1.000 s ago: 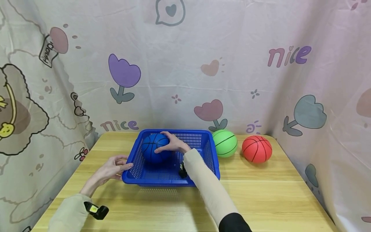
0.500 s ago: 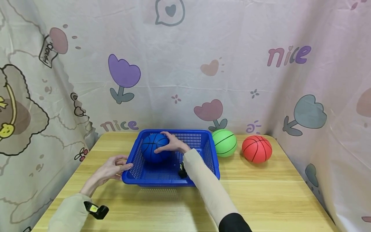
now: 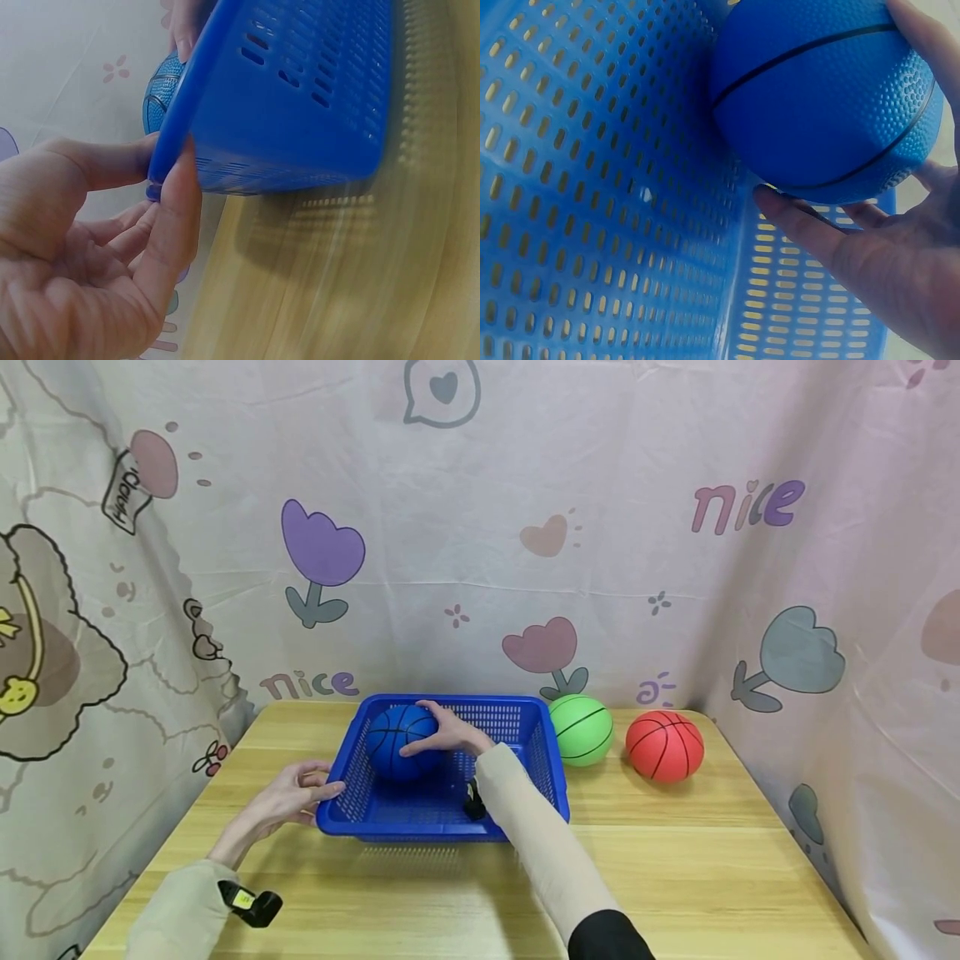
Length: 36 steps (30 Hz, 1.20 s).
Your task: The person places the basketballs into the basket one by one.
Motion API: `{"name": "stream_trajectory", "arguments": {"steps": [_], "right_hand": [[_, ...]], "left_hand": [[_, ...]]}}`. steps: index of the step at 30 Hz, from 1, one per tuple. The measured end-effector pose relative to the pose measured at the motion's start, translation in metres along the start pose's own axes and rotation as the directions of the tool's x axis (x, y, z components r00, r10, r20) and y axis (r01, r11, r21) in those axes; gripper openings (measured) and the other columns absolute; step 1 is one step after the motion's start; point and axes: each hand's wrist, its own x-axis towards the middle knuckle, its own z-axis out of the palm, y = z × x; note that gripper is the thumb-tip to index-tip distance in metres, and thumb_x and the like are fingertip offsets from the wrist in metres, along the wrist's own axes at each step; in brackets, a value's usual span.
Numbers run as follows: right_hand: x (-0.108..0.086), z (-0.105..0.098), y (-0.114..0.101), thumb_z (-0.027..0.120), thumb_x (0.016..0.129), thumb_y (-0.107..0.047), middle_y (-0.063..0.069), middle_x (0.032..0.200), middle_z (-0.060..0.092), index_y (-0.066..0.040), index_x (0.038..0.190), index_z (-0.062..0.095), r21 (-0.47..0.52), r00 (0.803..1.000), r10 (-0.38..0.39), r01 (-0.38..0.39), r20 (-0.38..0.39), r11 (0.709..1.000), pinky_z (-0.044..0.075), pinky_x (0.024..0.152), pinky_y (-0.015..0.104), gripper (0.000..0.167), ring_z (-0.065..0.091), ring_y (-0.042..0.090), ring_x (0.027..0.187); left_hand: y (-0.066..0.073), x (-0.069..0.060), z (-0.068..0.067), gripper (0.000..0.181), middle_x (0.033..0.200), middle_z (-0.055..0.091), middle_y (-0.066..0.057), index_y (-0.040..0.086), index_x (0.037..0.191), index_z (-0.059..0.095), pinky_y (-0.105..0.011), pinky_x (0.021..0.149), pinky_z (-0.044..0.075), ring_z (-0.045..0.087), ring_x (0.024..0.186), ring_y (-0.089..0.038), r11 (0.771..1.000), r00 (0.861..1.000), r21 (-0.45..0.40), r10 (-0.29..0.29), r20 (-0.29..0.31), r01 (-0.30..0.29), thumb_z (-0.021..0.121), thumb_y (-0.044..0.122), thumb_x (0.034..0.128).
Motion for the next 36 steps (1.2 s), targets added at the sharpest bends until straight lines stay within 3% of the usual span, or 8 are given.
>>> {"name": "stream_trajectory", "arguments": {"steps": [14, 21, 24, 26, 29, 32, 34, 36], "right_hand": [[-0.033, -0.038, -0.01, 0.079, 0.085, -0.043, 0.01, 0.166, 0.026, -0.027, 0.16, 0.024, -0.076, 0.999, 0.02, -0.016, 0.051, 0.997, 0.044, 0.111, 0.056, 0.094, 0.039, 0.034, 0.146], [-0.099, -0.098, 0.013, 0.076, 0.088, -0.032, 0.02, 0.152, 0.046, -0.017, 0.153, 0.04, -0.113, 0.968, -0.171, 0.152, -0.182, 0.982, 0.042, 0.112, 0.058, 0.076, 0.05, 0.043, 0.137], [-0.132, -0.13, 0.038, 0.075, 0.09, -0.023, 0.022, 0.15, 0.048, -0.009, 0.148, 0.046, -0.073, 0.905, -0.195, 0.181, -0.378, 0.981, 0.042, 0.112, 0.059, 0.066, 0.05, 0.044, 0.135], [-0.154, -0.149, 0.058, 0.073, 0.092, -0.019, 0.024, 0.148, 0.049, -0.004, 0.145, 0.048, -0.052, 0.834, -0.166, 0.164, -0.526, 0.985, 0.04, 0.113, 0.058, 0.061, 0.05, 0.044, 0.134], [-0.188, -0.172, 0.091, 0.072, 0.093, -0.022, 0.026, 0.145, 0.05, -0.001, 0.142, 0.051, -0.015, 0.672, -0.043, 0.048, -0.739, 0.999, 0.038, 0.115, 0.057, 0.057, 0.047, 0.042, 0.133], [-0.214, -0.184, 0.12, 0.07, 0.094, -0.034, 0.024, 0.151, 0.042, -0.004, 0.145, 0.049, 0.076, 0.522, 0.129, -0.122, -0.843, 0.99, 0.033, 0.116, 0.061, 0.063, 0.037, 0.04, 0.14], [-0.225, -0.187, 0.137, 0.068, 0.092, -0.046, 0.023, 0.158, 0.031, -0.009, 0.15, 0.043, 0.143, 0.467, 0.23, -0.215, -0.854, 0.966, 0.029, 0.116, 0.066, 0.073, 0.027, 0.04, 0.145], [-0.232, -0.189, 0.152, 0.066, 0.091, -0.055, 0.021, 0.163, 0.021, -0.012, 0.156, 0.033, 0.191, 0.454, 0.302, -0.275, -0.838, 0.942, 0.025, 0.116, 0.071, 0.084, 0.018, 0.041, 0.15]], "left_hand": [[-0.003, 0.001, -0.001, 0.07, 0.124, 0.058, -0.029, -0.013, 0.148, 0.024, -0.034, 0.067, 0.062, 0.072, 0.081, -0.02, 1.0, 1.0, 0.01, -0.007, -0.01, 0.007, 0.061, 0.024, 0.1012], [-0.003, 0.0, -0.002, 0.071, 0.119, 0.061, -0.024, -0.013, 0.148, 0.024, -0.034, 0.067, 0.062, 0.071, 0.08, -0.018, 1.0, 1.0, 0.016, 0.001, -0.007, 0.0, 0.061, 0.025, 0.1013], [-0.002, 0.001, -0.001, 0.07, 0.117, 0.062, -0.022, -0.013, 0.148, 0.025, -0.033, 0.066, 0.061, 0.07, 0.079, -0.018, 1.0, 1.0, 0.012, 0.003, -0.006, -0.003, 0.061, 0.024, 0.1011], [-0.003, 0.001, 0.0, 0.069, 0.112, 0.064, -0.018, -0.013, 0.147, 0.026, -0.034, 0.066, 0.061, 0.07, 0.078, -0.017, 1.0, 1.0, 0.004, 0.009, 0.0, -0.009, 0.062, 0.024, 0.1009], [-0.003, 0.003, 0.001, 0.069, 0.106, 0.066, -0.012, -0.012, 0.147, 0.028, -0.034, 0.066, 0.062, 0.07, 0.077, -0.016, 1.0, 1.0, -0.01, 0.011, 0.007, -0.011, 0.063, 0.025, 0.1002], [-0.005, 0.004, 0.0, 0.068, 0.104, 0.066, -0.009, -0.012, 0.147, 0.028, -0.034, 0.066, 0.061, 0.069, 0.077, -0.015, 1.0, 1.0, -0.012, 0.007, 0.005, -0.007, 0.063, 0.025, 0.1004], [-0.006, 0.005, -0.001, 0.068, 0.106, 0.066, -0.011, -0.012, 0.147, 0.028, -0.034, 0.067, 0.062, 0.07, 0.078, -0.016, 1.0, 1.0, -0.01, 0.008, 0.003, -0.007, 0.062, 0.025, 0.1008], [-0.007, 0.005, -0.001, 0.068, 0.109, 0.065, -0.015, -0.012, 0.147, 0.027, -0.034, 0.067, 0.062, 0.07, 0.079, -0.017, 1.0, 1.0, -0.006, 0.012, 0.003, -0.012, 0.061, 0.025, 0.1013]]}}
